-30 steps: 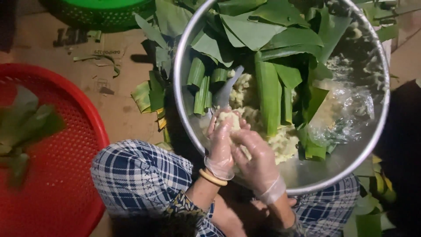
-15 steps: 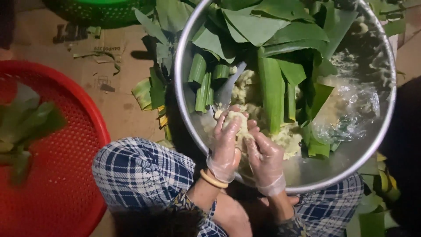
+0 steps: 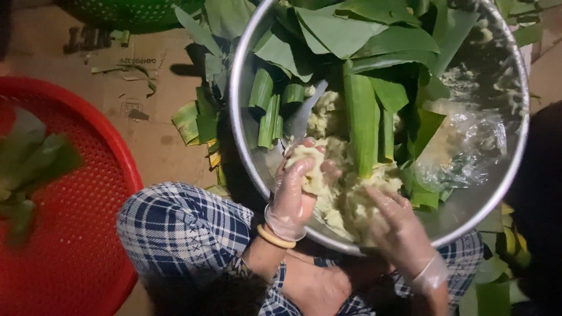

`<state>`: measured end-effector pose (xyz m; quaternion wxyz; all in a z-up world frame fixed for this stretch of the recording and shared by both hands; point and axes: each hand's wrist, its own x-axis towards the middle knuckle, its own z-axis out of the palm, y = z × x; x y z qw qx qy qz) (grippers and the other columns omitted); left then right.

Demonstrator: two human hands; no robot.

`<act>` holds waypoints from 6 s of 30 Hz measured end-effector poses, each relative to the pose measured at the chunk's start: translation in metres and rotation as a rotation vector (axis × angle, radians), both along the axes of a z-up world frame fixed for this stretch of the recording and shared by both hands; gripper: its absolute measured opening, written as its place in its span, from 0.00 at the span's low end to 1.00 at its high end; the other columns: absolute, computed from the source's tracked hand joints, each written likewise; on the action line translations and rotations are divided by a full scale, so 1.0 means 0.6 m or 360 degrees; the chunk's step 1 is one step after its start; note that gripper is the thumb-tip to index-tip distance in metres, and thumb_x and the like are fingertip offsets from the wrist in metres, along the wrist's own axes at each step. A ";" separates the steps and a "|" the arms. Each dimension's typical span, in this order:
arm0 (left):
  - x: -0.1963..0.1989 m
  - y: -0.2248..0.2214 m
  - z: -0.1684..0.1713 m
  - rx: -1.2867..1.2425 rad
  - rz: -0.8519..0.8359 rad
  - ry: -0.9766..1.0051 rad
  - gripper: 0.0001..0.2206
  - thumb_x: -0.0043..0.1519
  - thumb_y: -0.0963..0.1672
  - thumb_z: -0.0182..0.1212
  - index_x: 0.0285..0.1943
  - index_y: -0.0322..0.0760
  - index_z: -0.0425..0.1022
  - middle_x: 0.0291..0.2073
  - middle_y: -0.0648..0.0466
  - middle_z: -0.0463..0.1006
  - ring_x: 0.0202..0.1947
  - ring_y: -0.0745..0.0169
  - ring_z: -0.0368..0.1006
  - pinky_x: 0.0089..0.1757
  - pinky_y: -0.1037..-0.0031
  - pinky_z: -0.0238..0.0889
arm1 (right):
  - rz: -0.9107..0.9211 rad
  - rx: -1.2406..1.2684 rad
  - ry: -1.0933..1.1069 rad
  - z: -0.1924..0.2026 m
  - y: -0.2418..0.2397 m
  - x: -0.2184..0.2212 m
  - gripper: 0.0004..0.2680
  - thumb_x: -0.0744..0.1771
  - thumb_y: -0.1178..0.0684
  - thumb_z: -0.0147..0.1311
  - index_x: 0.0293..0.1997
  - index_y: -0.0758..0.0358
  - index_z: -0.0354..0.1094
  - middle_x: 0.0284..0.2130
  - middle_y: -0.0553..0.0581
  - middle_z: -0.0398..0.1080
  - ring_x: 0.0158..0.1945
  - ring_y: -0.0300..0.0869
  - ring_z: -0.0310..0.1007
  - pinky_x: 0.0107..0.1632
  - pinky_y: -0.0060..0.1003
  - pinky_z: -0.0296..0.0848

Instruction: The person is portioning dough from a large bowl and placing it into banana leaves to be wrapped.

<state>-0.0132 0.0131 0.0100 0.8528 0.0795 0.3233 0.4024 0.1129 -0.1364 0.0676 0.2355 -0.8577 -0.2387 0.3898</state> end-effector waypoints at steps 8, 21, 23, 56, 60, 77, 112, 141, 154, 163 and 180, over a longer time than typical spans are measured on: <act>-0.003 -0.044 0.009 -0.0007 -0.0718 -0.0558 0.22 0.70 0.53 0.44 0.73 0.49 0.61 0.76 0.45 0.54 0.70 0.42 0.57 0.61 0.51 0.59 | 0.0663 0.0867 -0.1048 -0.096 0.080 -0.068 0.33 0.69 0.23 0.21 0.79 0.53 0.29 0.78 0.56 0.22 0.80 0.52 0.14 0.77 0.66 0.17; 0.019 -0.041 -0.061 0.1452 -0.0298 0.0421 0.23 0.75 0.48 0.25 0.73 0.31 0.55 0.70 0.40 0.62 0.72 0.48 0.61 0.66 0.65 0.64 | 0.0448 0.1616 0.0038 -0.035 0.093 -0.105 0.17 0.73 0.63 0.37 0.73 0.67 0.47 0.71 0.67 0.55 0.75 0.50 0.56 0.78 0.42 0.61; 0.024 -0.046 -0.108 0.1970 -0.0165 -0.0006 0.36 0.72 0.63 0.37 0.82 0.49 0.36 0.80 0.48 0.40 0.80 0.45 0.41 0.73 0.48 0.51 | 0.0567 0.1383 0.0089 0.027 0.116 -0.116 0.26 0.70 0.41 0.44 0.74 0.65 0.42 0.70 0.70 0.53 0.72 0.57 0.57 0.75 0.56 0.56; 0.030 0.109 -0.011 0.2376 -0.1532 0.2191 0.28 0.58 0.51 0.66 0.68 0.49 0.66 0.60 0.46 0.69 0.57 0.47 0.68 0.52 0.56 0.66 | -0.0929 0.0901 0.0815 -0.056 -0.001 -0.051 0.08 0.64 0.59 0.59 0.47 0.66 0.75 0.43 0.63 0.79 0.46 0.46 0.80 0.47 0.35 0.80; 0.036 0.113 0.005 0.2550 -0.1645 0.2300 0.27 0.57 0.48 0.66 0.68 0.58 0.67 0.65 0.47 0.66 0.62 0.42 0.62 0.58 0.49 0.56 | -0.0720 0.0909 0.0696 -0.058 0.001 -0.052 0.08 0.65 0.58 0.58 0.47 0.66 0.75 0.44 0.61 0.79 0.46 0.46 0.80 0.49 0.35 0.79; 0.004 0.166 -0.013 0.2241 -0.0658 0.2200 0.23 0.63 0.39 0.62 0.67 0.44 0.64 0.36 0.50 0.81 0.40 0.56 0.81 0.37 0.75 0.80 | -0.0837 0.0867 0.0771 -0.057 0.000 -0.049 0.08 0.65 0.62 0.58 0.48 0.68 0.74 0.45 0.64 0.79 0.48 0.48 0.80 0.51 0.34 0.80; 0.045 0.128 0.001 0.2091 -0.1313 0.2198 0.08 0.62 0.45 0.64 0.46 0.39 0.78 0.39 0.51 0.80 0.33 0.63 0.78 0.35 0.80 0.78 | -0.0850 0.0840 0.0917 -0.070 0.004 -0.056 0.07 0.66 0.62 0.55 0.47 0.66 0.75 0.46 0.60 0.77 0.46 0.45 0.78 0.45 0.33 0.80; -0.020 0.052 0.038 0.1311 -0.0942 -0.0307 0.24 0.63 0.45 0.57 0.69 0.31 0.68 0.56 0.51 0.77 0.53 0.61 0.73 0.55 0.67 0.70 | -0.0367 0.1133 0.0017 0.062 0.134 -0.065 0.14 0.69 0.55 0.44 0.63 0.61 0.59 0.56 0.62 0.70 0.52 0.47 0.78 0.52 0.40 0.82; -0.044 0.037 0.065 0.1157 -0.0739 0.1129 0.24 0.68 0.41 0.46 0.71 0.17 0.53 0.67 0.24 0.57 0.69 0.33 0.51 0.69 0.55 0.35 | 0.1018 0.0993 -0.1434 -0.145 0.119 -0.075 0.27 0.66 0.51 0.41 0.77 0.56 0.44 0.76 0.54 0.43 0.77 0.53 0.41 0.74 0.59 0.37; 0.000 -0.009 0.034 0.0866 -0.0413 0.0641 0.23 0.72 0.51 0.43 0.64 0.24 0.63 0.62 0.33 0.68 0.62 0.46 0.66 0.60 0.58 0.62 | 0.1226 0.0342 -0.0580 -0.033 0.134 -0.035 0.35 0.61 0.47 0.56 0.77 0.50 0.41 0.77 0.56 0.35 0.77 0.64 0.27 0.65 0.76 0.41; -0.013 0.005 -0.013 0.0933 -0.0342 0.0273 0.27 0.74 0.53 0.38 0.74 0.30 0.57 0.73 0.34 0.54 0.68 0.47 0.59 0.65 0.52 0.51 | 0.0654 0.0881 -0.0106 -0.009 0.143 -0.065 0.23 0.71 0.44 0.44 0.77 0.44 0.45 0.77 0.62 0.26 0.76 0.69 0.28 0.69 0.71 0.42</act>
